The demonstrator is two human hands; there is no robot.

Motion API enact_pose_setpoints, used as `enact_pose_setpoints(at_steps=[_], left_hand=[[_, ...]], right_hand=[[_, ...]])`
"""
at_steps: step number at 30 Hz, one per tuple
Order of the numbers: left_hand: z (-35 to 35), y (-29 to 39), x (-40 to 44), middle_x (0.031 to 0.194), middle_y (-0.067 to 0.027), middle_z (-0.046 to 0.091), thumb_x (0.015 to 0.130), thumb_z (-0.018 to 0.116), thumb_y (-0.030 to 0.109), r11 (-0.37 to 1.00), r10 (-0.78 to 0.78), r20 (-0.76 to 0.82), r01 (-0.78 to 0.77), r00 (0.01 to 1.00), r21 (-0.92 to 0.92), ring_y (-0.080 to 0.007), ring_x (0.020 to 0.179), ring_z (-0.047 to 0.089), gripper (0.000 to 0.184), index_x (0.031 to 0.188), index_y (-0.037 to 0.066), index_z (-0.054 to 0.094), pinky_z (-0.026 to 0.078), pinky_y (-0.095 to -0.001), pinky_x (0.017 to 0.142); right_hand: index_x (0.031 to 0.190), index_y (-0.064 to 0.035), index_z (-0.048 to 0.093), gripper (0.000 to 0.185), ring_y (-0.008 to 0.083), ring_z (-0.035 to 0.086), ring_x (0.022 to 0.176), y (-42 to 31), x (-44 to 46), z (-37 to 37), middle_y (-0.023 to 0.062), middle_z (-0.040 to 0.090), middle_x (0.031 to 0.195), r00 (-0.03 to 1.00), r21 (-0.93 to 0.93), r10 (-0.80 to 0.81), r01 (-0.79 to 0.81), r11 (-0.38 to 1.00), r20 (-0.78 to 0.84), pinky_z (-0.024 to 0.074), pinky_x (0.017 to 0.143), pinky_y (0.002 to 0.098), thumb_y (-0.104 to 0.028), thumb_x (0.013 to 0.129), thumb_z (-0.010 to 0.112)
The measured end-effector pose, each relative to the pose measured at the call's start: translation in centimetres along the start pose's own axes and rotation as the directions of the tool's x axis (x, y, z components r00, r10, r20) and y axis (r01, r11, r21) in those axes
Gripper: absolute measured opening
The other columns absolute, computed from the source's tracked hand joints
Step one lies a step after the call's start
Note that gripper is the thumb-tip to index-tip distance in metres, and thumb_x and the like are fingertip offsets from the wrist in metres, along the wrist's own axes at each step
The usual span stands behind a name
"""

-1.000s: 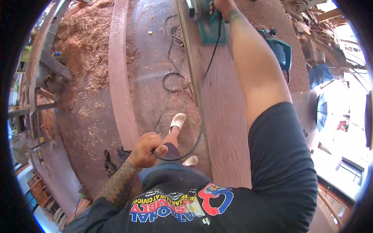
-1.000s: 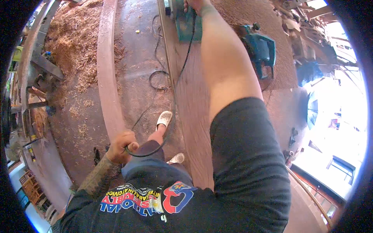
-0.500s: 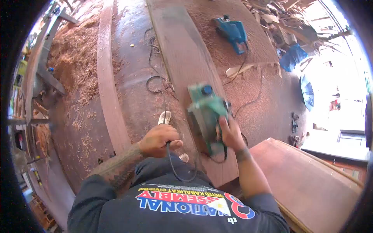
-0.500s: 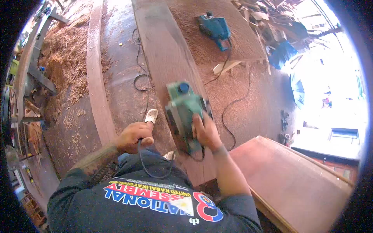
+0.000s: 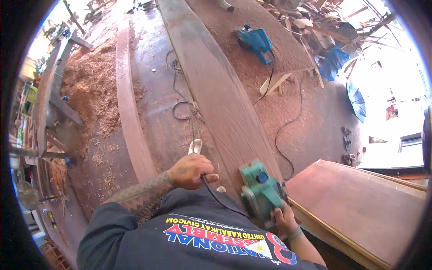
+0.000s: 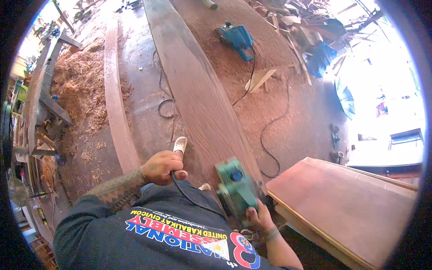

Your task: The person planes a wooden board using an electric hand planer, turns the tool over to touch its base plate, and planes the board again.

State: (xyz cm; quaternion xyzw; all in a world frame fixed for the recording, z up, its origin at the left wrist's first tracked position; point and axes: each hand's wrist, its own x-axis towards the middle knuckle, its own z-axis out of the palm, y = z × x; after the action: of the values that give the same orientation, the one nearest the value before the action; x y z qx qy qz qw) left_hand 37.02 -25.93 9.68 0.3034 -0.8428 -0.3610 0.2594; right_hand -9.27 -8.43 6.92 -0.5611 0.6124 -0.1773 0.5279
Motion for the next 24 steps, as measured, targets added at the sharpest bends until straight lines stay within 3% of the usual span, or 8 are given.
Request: enact_pose_setpoints(at_steps=[2,4,6,12,14,17,20,24], left_hand=[[-0.8,-0.2,0.1,0.076,-0.0173,0.056,0.104,0.072,0.037,1.000,-0.023,-0.005,0.023,1.000,0.003,-0.0428,0.077,0.061,0.045,0.075,0.008,0.056,0.048,-0.0549,0.072],[-1.5,-1.1,0.1,0.077,-0.0178,0.057,0.104,0.071,0.037,0.999,-0.046,0.013,0.046,0.999,-0.009,-0.0435,0.077,0.062,0.043,0.075,0.008,0.057,0.048,-0.0551,0.072],[-1.7,-2.3,-0.2,0.077,-0.0165,0.058,0.105,0.071,0.037,0.997,-0.068,-0.013,0.069,0.998,0.026,-0.0420,0.079,0.063,0.043,0.076,0.007,0.058,0.049,-0.0551,0.072],[-4.6,-4.9,-1.6,0.078,-0.0163,0.060,0.105,0.071,0.038,0.983,-0.177,-0.099,0.181,0.979,0.033,-0.0419,0.079,0.064,0.043,0.078,0.006,0.061,0.049,-0.0554,0.072],[-5.6,-5.9,-2.3,0.079,-0.0167,0.061,0.107,0.067,0.042,0.969,-0.243,-0.137,0.246,0.960,0.008,-0.0425,0.080,0.064,0.045,0.079,0.006,0.062,0.048,-0.0550,0.072],[-7.2,-7.5,-3.2,0.081,-0.0170,0.061,0.111,0.061,0.047,0.938,-0.346,-0.191,0.343,0.919,-0.047,-0.0431,0.082,0.063,0.051,0.081,0.006,0.063,0.049,-0.0541,0.072],[-8.4,-9.4,-3.9,0.080,-0.0169,0.059,0.111,0.063,0.044,0.912,-0.408,-0.241,0.403,0.881,-0.071,-0.0422,0.080,0.062,0.050,0.081,0.005,0.063,0.049,-0.0528,0.071],[-9.7,-12.9,-5.1,0.079,-0.0172,0.058,0.109,0.068,0.040,0.898,-0.437,-0.265,0.432,0.860,-0.078,-0.0412,0.078,0.061,0.046,0.080,0.005,0.062,0.048,-0.0513,0.070]], right_hand=[[0.125,0.0002,0.063,0.067,0.0187,0.064,0.069,-6.9,6.1,1.4,0.0064,0.066,0.077,0.998,0.021,0.051,-0.050,0.999,-0.042,0.0528,0.065,0.0384,-0.065,0.110,0.057],[0.121,-0.0007,0.064,0.060,0.0241,0.065,0.069,-9.8,13.9,2.6,0.0100,0.066,0.077,0.995,-0.049,-0.085,0.082,0.995,-0.049,0.0530,0.067,0.0419,-0.060,0.111,0.058],[0.123,-0.0026,0.064,0.045,0.0137,0.058,0.060,-14.0,20.8,4.5,0.0034,0.060,0.072,0.992,0.054,-0.118,0.120,0.991,-0.034,0.0488,0.059,0.0343,-0.045,0.116,0.052],[0.113,-0.0028,0.062,0.053,0.0161,0.061,0.051,-23.7,39.4,7.5,0.0053,0.062,0.071,0.960,0.039,-0.276,0.278,0.960,-0.047,0.0498,0.052,0.0354,-0.056,0.116,0.054],[0.108,0.0030,0.066,0.060,0.0355,0.076,0.081,-26.5,45.2,8.0,0.0203,0.073,0.085,0.961,-0.052,-0.270,0.267,0.962,-0.059,0.0570,0.075,0.0483,-0.056,0.114,0.055],[0.104,0.0035,0.066,0.063,0.0306,0.073,0.067,-32.0,51.9,9.0,0.0179,0.071,0.079,0.970,0.085,-0.241,0.240,0.967,0.009,0.0575,0.065,0.0462,-0.058,0.113,0.056],[0.105,-0.0021,0.062,0.061,0.0161,0.061,0.052,-36.9,58.1,10.2,0.0054,0.061,0.071,0.966,0.106,-0.256,0.251,0.962,0.034,0.0518,0.048,0.0352,-0.063,0.112,0.057],[0.102,-0.0004,0.062,0.065,0.0166,0.060,0.052,-41.2,67.5,11.9,0.0071,0.061,0.072,0.963,0.172,-0.270,0.263,0.949,0.019,0.0522,0.048,0.0356,-0.065,0.111,0.057]])
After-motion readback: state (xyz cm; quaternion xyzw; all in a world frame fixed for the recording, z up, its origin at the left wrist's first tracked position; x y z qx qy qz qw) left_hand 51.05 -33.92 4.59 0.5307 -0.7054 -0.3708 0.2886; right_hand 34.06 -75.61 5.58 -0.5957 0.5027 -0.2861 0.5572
